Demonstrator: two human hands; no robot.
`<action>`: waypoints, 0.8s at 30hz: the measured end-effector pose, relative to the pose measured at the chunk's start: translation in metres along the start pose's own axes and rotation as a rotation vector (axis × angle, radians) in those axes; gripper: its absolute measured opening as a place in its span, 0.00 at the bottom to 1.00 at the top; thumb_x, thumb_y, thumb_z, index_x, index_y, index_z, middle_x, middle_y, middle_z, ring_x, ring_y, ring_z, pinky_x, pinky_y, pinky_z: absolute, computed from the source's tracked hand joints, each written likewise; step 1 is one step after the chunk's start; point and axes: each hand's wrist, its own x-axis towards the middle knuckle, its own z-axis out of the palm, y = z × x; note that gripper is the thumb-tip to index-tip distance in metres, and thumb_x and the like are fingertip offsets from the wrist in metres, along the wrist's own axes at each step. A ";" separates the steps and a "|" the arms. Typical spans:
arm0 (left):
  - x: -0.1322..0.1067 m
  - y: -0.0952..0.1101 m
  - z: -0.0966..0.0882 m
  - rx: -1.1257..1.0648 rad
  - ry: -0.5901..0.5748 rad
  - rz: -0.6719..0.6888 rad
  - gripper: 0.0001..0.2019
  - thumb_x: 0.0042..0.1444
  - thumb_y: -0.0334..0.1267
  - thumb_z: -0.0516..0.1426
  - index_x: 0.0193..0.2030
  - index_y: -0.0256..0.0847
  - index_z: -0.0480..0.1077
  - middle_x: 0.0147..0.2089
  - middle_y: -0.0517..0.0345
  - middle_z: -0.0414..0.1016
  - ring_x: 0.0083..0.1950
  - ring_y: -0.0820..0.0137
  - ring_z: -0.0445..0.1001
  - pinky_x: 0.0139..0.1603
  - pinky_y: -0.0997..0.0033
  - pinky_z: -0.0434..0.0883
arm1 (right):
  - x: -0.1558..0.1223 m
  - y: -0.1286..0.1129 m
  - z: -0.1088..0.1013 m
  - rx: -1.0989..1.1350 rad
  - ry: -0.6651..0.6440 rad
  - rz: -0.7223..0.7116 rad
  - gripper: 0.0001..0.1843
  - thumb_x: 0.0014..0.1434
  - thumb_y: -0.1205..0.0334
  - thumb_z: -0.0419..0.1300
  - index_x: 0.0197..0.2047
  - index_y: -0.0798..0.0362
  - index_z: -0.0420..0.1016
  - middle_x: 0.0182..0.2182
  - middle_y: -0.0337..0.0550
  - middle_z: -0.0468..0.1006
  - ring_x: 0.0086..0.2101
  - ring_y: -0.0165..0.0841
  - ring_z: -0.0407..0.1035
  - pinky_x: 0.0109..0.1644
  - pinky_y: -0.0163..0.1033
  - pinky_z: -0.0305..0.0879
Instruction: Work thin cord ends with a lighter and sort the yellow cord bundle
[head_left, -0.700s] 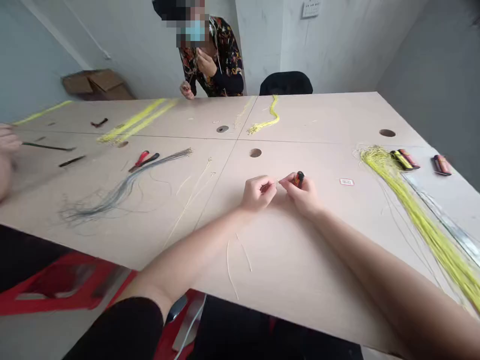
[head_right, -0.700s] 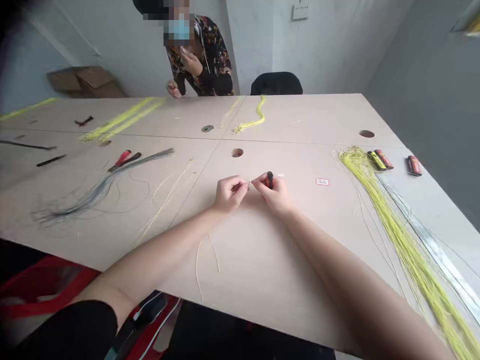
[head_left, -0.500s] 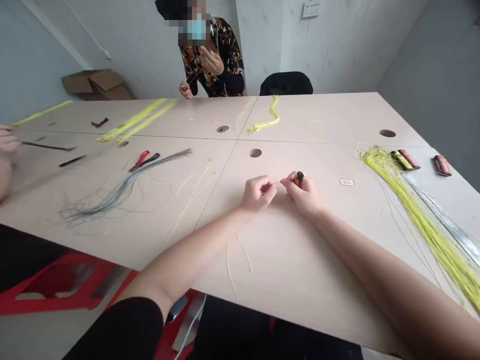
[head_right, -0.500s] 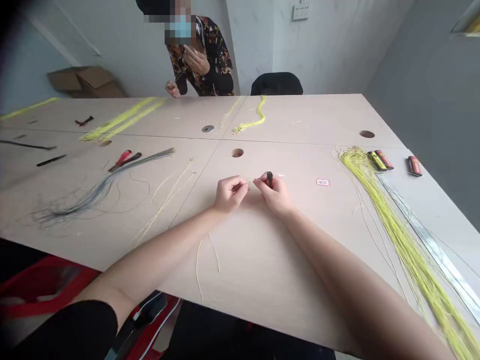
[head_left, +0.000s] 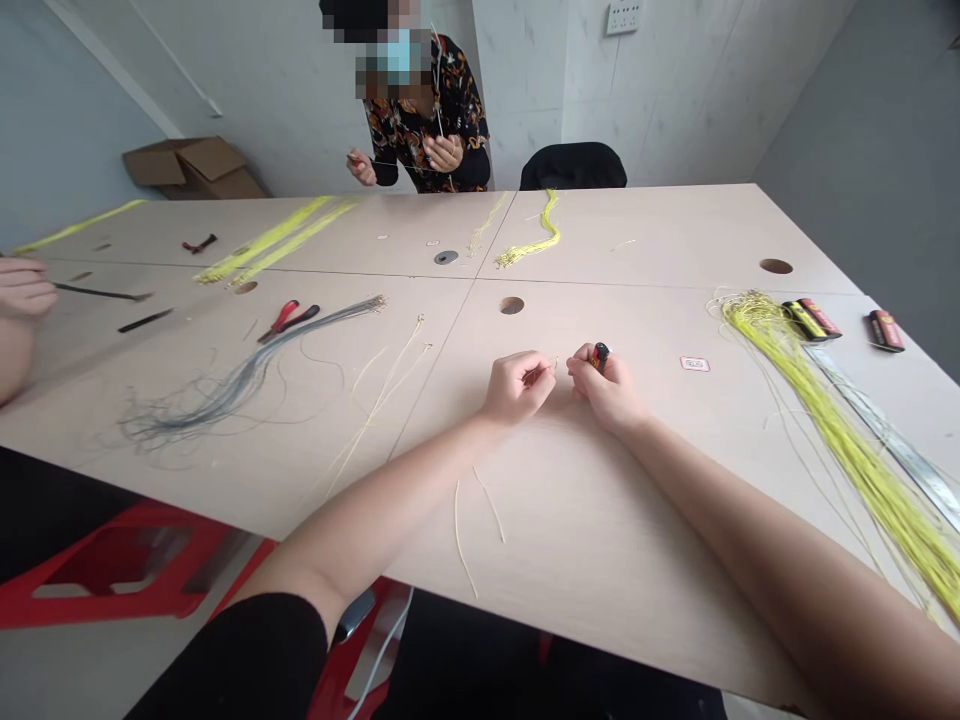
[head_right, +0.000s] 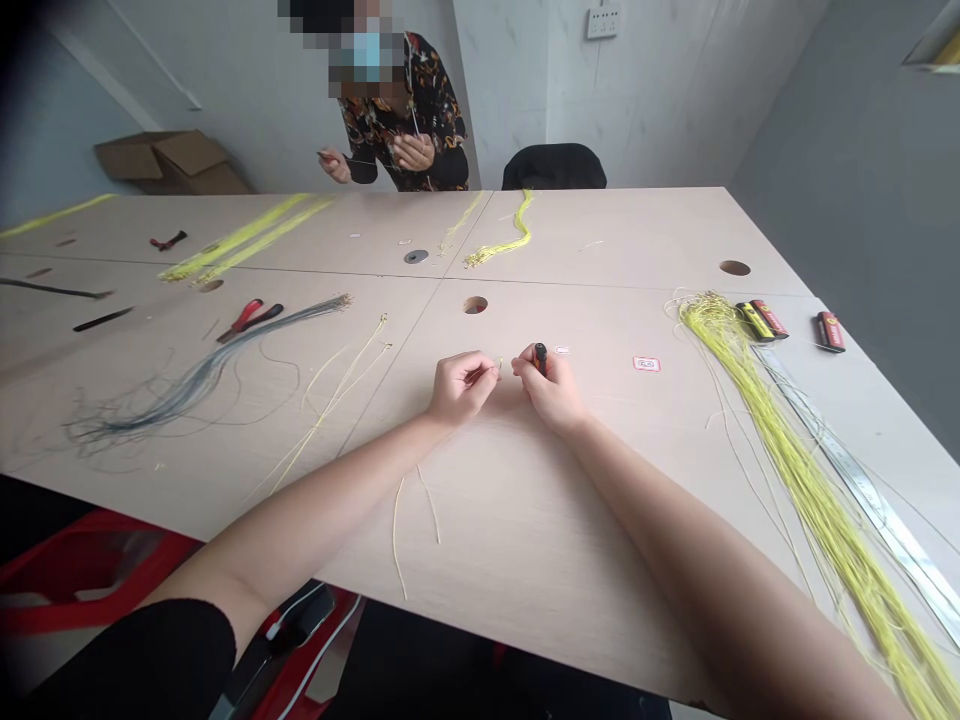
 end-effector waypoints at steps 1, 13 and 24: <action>0.000 0.000 0.000 0.000 -0.001 -0.001 0.11 0.52 0.31 0.54 0.20 0.39 0.61 0.18 0.66 0.59 0.21 0.79 0.57 0.22 0.76 0.55 | 0.000 0.000 0.000 0.001 -0.002 0.002 0.14 0.54 0.58 0.59 0.23 0.50 0.57 0.16 0.30 0.52 0.19 0.25 0.49 0.24 0.35 0.48; 0.000 0.000 0.000 0.005 -0.004 -0.024 0.11 0.52 0.32 0.54 0.20 0.39 0.61 0.18 0.65 0.60 0.21 0.78 0.57 0.22 0.75 0.55 | 0.001 0.005 -0.002 0.003 -0.029 -0.060 0.27 0.58 0.43 0.59 0.20 0.50 0.51 0.16 0.30 0.49 0.19 0.24 0.45 0.23 0.35 0.44; -0.001 0.000 0.000 0.022 -0.014 -0.032 0.12 0.53 0.34 0.55 0.20 0.39 0.61 0.18 0.65 0.60 0.21 0.78 0.57 0.23 0.75 0.56 | 0.001 0.006 -0.001 -0.010 -0.039 -0.025 0.30 0.55 0.36 0.58 0.19 0.51 0.54 0.15 0.31 0.50 0.18 0.24 0.45 0.22 0.36 0.42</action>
